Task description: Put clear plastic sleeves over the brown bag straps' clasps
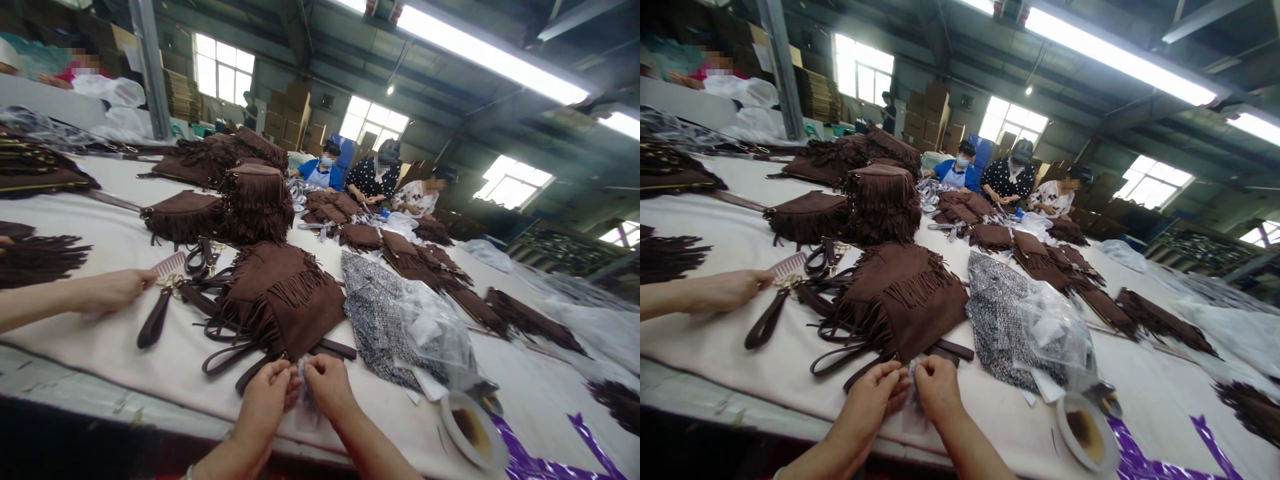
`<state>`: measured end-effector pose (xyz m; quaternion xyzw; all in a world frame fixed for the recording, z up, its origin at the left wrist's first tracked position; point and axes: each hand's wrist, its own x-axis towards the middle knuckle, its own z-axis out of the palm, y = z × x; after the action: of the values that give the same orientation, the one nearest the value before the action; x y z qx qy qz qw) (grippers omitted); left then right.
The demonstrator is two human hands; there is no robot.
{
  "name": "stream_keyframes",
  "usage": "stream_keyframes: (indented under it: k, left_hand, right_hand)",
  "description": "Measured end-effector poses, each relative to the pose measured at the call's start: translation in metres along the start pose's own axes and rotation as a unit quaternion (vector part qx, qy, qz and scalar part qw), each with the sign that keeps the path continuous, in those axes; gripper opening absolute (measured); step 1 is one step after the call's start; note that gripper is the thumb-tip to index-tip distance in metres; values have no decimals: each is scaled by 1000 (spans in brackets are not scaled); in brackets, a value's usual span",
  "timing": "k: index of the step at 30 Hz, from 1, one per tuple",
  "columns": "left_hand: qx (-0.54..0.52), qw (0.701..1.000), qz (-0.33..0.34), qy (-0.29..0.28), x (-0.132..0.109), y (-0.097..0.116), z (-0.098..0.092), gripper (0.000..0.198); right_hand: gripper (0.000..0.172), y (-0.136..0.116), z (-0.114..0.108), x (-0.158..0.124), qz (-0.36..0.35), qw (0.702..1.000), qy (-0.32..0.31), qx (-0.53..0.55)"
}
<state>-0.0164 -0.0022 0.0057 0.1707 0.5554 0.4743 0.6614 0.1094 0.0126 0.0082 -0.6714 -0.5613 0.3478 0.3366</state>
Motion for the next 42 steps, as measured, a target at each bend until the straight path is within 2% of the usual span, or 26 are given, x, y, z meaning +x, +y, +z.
stream_keyframes:
  k: [4, 8, 12, 18, 23, 28, 35, 38, 40, 42]
  left_hand:
    - [10, 1000, -6, -4, -2, 2, 2, 16]
    - [-4, 1000, -12, -12, 1, -3, 2, 18]
    - [15, 1000, -9, -15, 1, -9, 0, 19]
    - [48, 998, -15, -35, 3, -8, -1, 17]
    - [34, 999, -12, -28, 2, -7, -1, 16]
    - [12, 999, -7, -35, -3, -8, 2, 15]
    - [9, 999, -2, -32, 0, -13, 2, 18]
    - [77, 996, 16, -34, 0, -12, -1, 14]
    - [144, 988, 36, -52, -1, -10, -3, 14]
    - [178, 979, 50, -82, -4, -9, -4, 24]
  right_hand:
    - [26, 1, 1, -1, -6, 1000, -23, 0]
    - [19, 3, 3, 3, 6, 999, -4, -51]
    - [20, 0, 2, 6, -13, 996, 2, -84]
    - [20, -1, -1, 4, -6, 997, 9, -72]
    - [24, 3, 0, 2, -19, 998, -16, -52]
    - [19, -1, 4, 3, 13, 993, 1, -121]
    - [19, -6, 2, 4, -56, 982, 6, -178]
    - [20, -3, 0, 3, -57, 992, 12, -112]
    - [19, 0, 0, 0, -20, 1000, 10, -15]
    - [18, 3, 2, -5, 34, 996, 4, 87]
